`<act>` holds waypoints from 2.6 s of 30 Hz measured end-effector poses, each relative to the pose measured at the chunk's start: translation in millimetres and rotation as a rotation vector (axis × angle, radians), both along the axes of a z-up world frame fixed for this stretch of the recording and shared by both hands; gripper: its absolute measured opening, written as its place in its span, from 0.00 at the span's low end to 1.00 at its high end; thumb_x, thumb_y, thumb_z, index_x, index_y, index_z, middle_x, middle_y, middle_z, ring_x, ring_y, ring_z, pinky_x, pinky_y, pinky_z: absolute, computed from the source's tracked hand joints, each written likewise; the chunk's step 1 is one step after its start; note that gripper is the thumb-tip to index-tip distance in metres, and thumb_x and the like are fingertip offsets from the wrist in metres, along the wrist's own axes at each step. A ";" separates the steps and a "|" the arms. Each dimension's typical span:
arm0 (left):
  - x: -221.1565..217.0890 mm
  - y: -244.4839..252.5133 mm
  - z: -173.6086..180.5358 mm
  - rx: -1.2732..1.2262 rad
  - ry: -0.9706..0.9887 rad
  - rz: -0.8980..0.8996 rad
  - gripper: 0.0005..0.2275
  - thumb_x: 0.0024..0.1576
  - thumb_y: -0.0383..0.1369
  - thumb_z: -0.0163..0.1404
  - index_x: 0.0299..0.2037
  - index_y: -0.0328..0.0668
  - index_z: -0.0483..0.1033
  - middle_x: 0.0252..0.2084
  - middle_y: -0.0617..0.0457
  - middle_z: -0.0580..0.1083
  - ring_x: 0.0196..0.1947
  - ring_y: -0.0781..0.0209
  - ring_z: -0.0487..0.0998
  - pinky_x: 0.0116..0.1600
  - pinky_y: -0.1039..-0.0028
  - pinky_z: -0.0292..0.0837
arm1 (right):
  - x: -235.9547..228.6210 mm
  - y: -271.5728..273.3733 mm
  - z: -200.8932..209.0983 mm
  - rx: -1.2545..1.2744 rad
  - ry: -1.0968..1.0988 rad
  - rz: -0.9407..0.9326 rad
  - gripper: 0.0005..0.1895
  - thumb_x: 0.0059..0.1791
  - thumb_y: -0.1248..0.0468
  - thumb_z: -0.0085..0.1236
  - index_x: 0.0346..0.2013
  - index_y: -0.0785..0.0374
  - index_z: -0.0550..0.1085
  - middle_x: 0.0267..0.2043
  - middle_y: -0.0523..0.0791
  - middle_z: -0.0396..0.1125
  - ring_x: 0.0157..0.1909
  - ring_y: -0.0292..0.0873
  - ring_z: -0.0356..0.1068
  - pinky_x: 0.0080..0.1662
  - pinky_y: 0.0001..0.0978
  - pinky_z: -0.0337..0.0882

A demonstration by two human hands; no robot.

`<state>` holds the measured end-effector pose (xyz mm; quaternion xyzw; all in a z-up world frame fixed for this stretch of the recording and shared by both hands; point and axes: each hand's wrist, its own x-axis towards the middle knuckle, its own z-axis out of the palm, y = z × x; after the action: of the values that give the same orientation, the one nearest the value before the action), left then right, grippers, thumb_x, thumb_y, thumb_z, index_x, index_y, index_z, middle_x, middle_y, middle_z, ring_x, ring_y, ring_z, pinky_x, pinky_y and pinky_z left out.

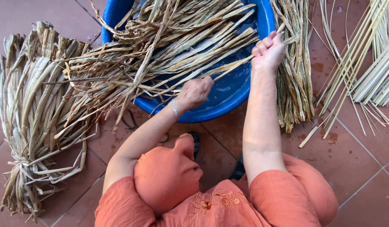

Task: The person sits on a tiled floor and repeatedly washes bundles of dried plant stalks in a blue basin filled with water. They submerge the stalks, agitate them by hand, and squeeze out excess water before placing them on the floor.

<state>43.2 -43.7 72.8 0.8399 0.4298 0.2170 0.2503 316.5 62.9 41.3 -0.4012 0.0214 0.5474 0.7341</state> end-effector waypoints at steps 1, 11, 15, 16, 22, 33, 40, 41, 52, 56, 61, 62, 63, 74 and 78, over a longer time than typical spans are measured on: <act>-9.6 -2.9 4.1 -0.003 0.005 0.005 0.09 0.67 0.35 0.45 0.37 0.39 0.66 0.27 0.40 0.74 0.30 0.37 0.78 0.33 0.52 0.71 | 5.2 -0.4 4.4 0.027 -0.003 0.007 0.17 0.60 0.53 0.41 0.36 0.60 0.70 0.20 0.36 0.53 0.16 0.31 0.45 0.19 0.27 0.46; -78.8 -34.2 -29.4 0.122 0.508 0.056 0.05 0.53 0.36 0.53 0.31 0.49 0.79 0.32 0.48 0.78 0.37 0.46 0.80 0.41 0.46 0.71 | -66.9 -22.8 -89.3 -0.248 -0.225 0.163 0.22 0.58 0.47 0.46 0.35 0.63 0.71 0.16 0.36 0.50 0.14 0.32 0.47 0.18 0.29 0.46; -77.4 -22.3 -24.6 -0.111 0.486 0.015 0.11 0.58 0.42 0.53 0.38 0.44 0.78 0.37 0.46 0.77 0.40 0.45 0.78 0.43 0.51 0.73 | -61.0 -32.6 -158.9 -0.430 0.023 0.147 0.20 0.54 0.44 0.46 0.37 0.57 0.72 0.16 0.37 0.50 0.13 0.33 0.46 0.17 0.28 0.47; -73.1 -13.7 -19.0 -0.138 0.437 0.028 0.12 0.60 0.43 0.53 0.39 0.43 0.78 0.38 0.45 0.76 0.40 0.44 0.78 0.43 0.52 0.73 | -57.9 -31.9 -168.5 -0.449 0.050 0.131 0.20 0.54 0.44 0.47 0.38 0.56 0.73 0.18 0.38 0.53 0.14 0.33 0.47 0.18 0.28 0.48; -22.2 31.2 -26.8 0.355 0.366 0.091 0.09 0.56 0.32 0.54 0.45 0.41 0.76 0.42 0.47 0.72 0.47 0.49 0.74 0.48 0.58 0.70 | -53.5 -31.5 -158.7 -0.350 -0.038 0.130 0.11 0.50 0.61 0.64 0.43 0.60 0.75 0.30 0.41 0.67 0.17 0.32 0.49 0.20 0.27 0.49; -41.2 13.6 -71.8 -0.029 0.543 0.083 0.09 0.50 0.29 0.54 0.41 0.43 0.78 0.45 0.45 0.76 0.51 0.45 0.76 0.50 0.54 0.72 | -70.2 -34.6 -127.8 -0.455 -0.087 0.229 0.07 0.49 0.68 0.64 0.38 0.59 0.74 0.30 0.42 0.68 0.15 0.33 0.50 0.19 0.28 0.51; 7.3 41.4 -59.0 -0.533 -0.153 0.128 0.18 0.64 0.45 0.47 0.50 0.38 0.78 0.41 0.38 0.79 0.42 0.42 0.81 0.49 0.57 0.75 | -86.4 -53.8 -109.8 -0.255 -0.107 0.449 0.08 0.46 0.68 0.64 0.40 0.58 0.78 0.28 0.43 0.71 0.15 0.31 0.53 0.19 0.26 0.51; 18.7 40.8 -61.4 -0.691 -0.188 0.192 0.18 0.64 0.44 0.46 0.49 0.36 0.78 0.41 0.37 0.80 0.43 0.38 0.80 0.48 0.55 0.75 | -91.3 -59.1 -108.3 -0.281 -0.134 0.424 0.07 0.46 0.67 0.65 0.39 0.57 0.78 0.28 0.42 0.71 0.16 0.32 0.55 0.19 0.27 0.51; 33.7 34.5 -71.3 -0.342 -0.103 0.248 0.14 0.65 0.43 0.43 0.41 0.43 0.78 0.36 0.36 0.79 0.38 0.32 0.79 0.43 0.47 0.73 | -107.4 -57.8 -121.1 -0.145 -0.148 0.262 0.10 0.46 0.68 0.67 0.40 0.63 0.77 0.31 0.42 0.73 0.27 0.38 0.73 0.30 0.29 0.72; 39.2 18.7 -59.2 -0.407 -0.001 0.261 0.16 0.67 0.44 0.40 0.40 0.41 0.75 0.34 0.32 0.77 0.37 0.28 0.78 0.44 0.44 0.72 | -106.8 -51.8 -142.8 -0.207 -0.260 0.158 0.10 0.46 0.66 0.68 0.34 0.66 0.74 0.27 0.43 0.70 0.22 0.38 0.68 0.26 0.29 0.68; 38.6 7.6 -66.9 -0.389 0.007 0.193 0.15 0.64 0.43 0.41 0.40 0.39 0.72 0.33 0.31 0.77 0.35 0.27 0.78 0.42 0.43 0.72 | -91.0 -41.3 -171.9 -0.467 -0.137 0.147 0.10 0.48 0.64 0.65 0.31 0.65 0.72 0.25 0.44 0.70 0.20 0.39 0.67 0.22 0.31 0.62; 34.4 5.2 -70.5 -0.382 0.017 0.180 0.14 0.65 0.42 0.41 0.40 0.39 0.72 0.33 0.32 0.77 0.35 0.28 0.78 0.42 0.43 0.72 | -83.5 -37.4 -180.9 -0.495 -0.108 0.168 0.09 0.49 0.64 0.64 0.31 0.64 0.72 0.25 0.46 0.70 0.18 0.38 0.64 0.21 0.31 0.61; 27.0 2.6 -73.0 -0.375 0.027 0.166 0.14 0.65 0.42 0.40 0.40 0.39 0.72 0.33 0.32 0.77 0.35 0.28 0.78 0.42 0.43 0.72 | -74.5 -33.3 -188.9 -0.522 -0.079 0.189 0.08 0.49 0.64 0.62 0.31 0.63 0.72 0.24 0.48 0.70 0.17 0.38 0.60 0.21 0.31 0.59; -32.4 -14.3 -38.6 -0.156 -0.026 0.081 0.08 0.68 0.36 0.43 0.41 0.40 0.66 0.27 0.36 0.74 0.30 0.31 0.76 0.35 0.44 0.69 | -11.3 29.8 -119.6 -0.090 -0.220 -0.146 0.07 0.52 0.69 0.59 0.31 0.69 0.71 0.27 0.45 0.68 0.24 0.36 0.62 0.25 0.27 0.61; -50.3 -21.9 -10.7 -0.172 0.006 0.063 0.08 0.68 0.36 0.44 0.40 0.41 0.67 0.26 0.37 0.73 0.30 0.32 0.76 0.35 0.45 0.69 | 30.2 23.1 -49.4 0.015 -0.131 -0.124 0.11 0.54 0.61 0.55 0.31 0.66 0.70 0.26 0.43 0.65 0.22 0.35 0.61 0.23 0.26 0.58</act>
<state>-7.1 -65.6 62.1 0.8021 0.4737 0.1848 0.3132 346.7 86.0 -8.0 -0.4285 -0.0059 0.4737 0.7694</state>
